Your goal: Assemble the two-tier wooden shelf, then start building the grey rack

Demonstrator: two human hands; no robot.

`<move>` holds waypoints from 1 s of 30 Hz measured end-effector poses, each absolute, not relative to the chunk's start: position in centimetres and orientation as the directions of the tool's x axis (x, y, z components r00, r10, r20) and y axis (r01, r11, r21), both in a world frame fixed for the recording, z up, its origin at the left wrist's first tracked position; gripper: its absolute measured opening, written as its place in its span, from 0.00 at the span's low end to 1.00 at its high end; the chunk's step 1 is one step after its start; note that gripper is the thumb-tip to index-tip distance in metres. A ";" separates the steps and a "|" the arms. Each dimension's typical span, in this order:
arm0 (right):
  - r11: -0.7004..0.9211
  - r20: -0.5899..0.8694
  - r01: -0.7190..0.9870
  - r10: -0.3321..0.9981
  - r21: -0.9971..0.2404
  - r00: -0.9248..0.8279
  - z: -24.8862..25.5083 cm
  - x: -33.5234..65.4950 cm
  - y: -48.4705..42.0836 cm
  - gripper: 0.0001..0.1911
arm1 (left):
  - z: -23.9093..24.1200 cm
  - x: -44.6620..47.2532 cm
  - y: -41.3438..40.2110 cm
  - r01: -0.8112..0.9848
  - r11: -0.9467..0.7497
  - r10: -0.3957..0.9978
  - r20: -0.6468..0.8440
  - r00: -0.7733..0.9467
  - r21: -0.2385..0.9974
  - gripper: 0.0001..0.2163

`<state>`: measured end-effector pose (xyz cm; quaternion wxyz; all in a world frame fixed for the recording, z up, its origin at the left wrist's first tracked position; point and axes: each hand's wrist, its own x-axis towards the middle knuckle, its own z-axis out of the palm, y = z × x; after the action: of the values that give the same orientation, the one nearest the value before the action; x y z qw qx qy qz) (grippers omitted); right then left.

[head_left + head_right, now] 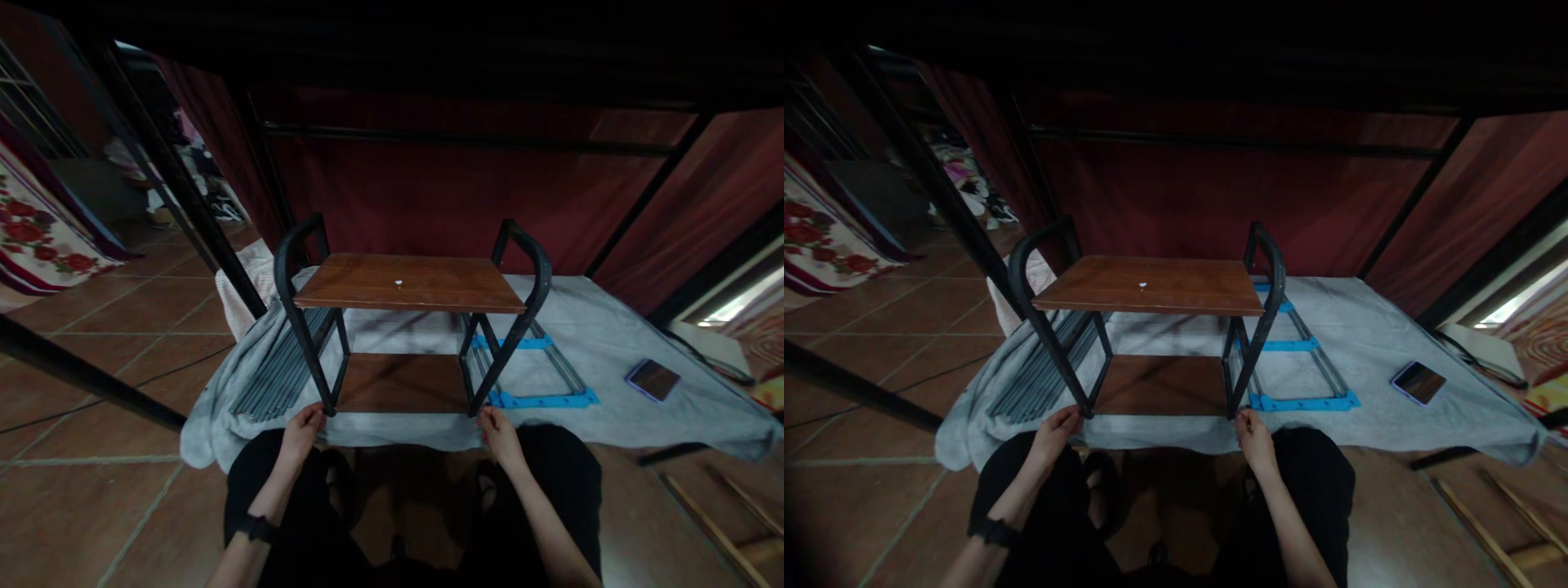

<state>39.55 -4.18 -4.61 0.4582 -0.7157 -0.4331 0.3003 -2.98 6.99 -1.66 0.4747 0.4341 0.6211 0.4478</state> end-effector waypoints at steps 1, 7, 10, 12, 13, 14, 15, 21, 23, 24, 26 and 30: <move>-0.208 -0.031 0.348 0.892 -0.914 0.451 -4.6 39.4 -4.0 0.19 | -1.6 -3.0 7.1 0.124 0.234 0.963 -0.212 -0.169 0.964 0.23; -0.230 -0.105 0.255 0.899 -0.939 0.425 -5.1 40.0 -3.2 0.18 | -1.2 -3.0 7.1 0.119 0.235 0.965 -0.218 -0.143 0.965 0.21; -0.235 -0.124 0.223 0.898 -0.946 0.423 -5.9 40.8 -2.9 0.18 | -1.2 -2.6 6.5 0.094 0.247 0.962 -0.232 -0.146 0.964 0.20; -0.245 -0.135 0.208 0.891 -0.947 0.434 -6.6 41.3 -2.7 0.17 | -1.3 -2.4 6.1 0.066 0.273 0.951 -0.258 -0.169 0.960 0.19; -0.253 -0.146 0.194 0.886 -0.948 0.440 -6.9 41.4 -2.6 0.17 | -1.4 -2.2 6.0 0.048 0.287 0.943 -0.274 -0.187 0.957 0.18; -0.263 -0.158 0.182 0.881 -0.948 0.447 -7.1 41.6 -2.6 0.17 | -1.6 -2.1 5.8 0.024 0.299 0.935 -0.288 -0.205 0.954 0.18; -0.271 -0.169 0.172 0.876 -0.947 0.452 -7.3 41.6 -2.6 0.17 | -1.7 -2.0 5.7 -0.002 0.302 0.930 -0.295 -0.218 0.953 0.18; -0.280 -0.166 0.177 0.862 -0.943 0.480 -7.2 41.4 -2.5 0.19 | -1.9 -1.9 5.8 -0.080 0.286 0.928 -0.297 -0.227 0.955 0.19; -0.297 -0.175 0.179 0.850 -0.938 0.496 -7.2 41.4 -2.4 0.20 | -1.8 -2.0 6.1 -0.077 0.301 0.923 -0.311 -0.225 0.950 0.18; -0.306 -0.183 0.176 0.847 -0.936 0.499 -7.3 41.4 -2.4 0.21 | -1.8 -2.0 6.2 -0.078 0.308 0.922 -0.317 -0.224 0.948 0.18; -0.322 -0.204 0.164 0.843 -0.932 0.497 -7.6 41.5 -2.4 0.21 | -1.8 -2.0 6.4 -0.083 0.313 0.921 -0.324 -0.218 0.946 0.18; -0.329 -0.227 0.144 0.850 -0.933 0.475 -8.4 42.0 -2.3 0.21 | -1.9 -2.0 6.7 -0.094 0.321 0.918 -0.334 -0.214 0.943 0.18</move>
<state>41.97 -2.31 -8.43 0.4655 -0.7217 -0.3445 0.3792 -1.99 6.65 -1.87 0.5302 0.3346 0.6159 0.4772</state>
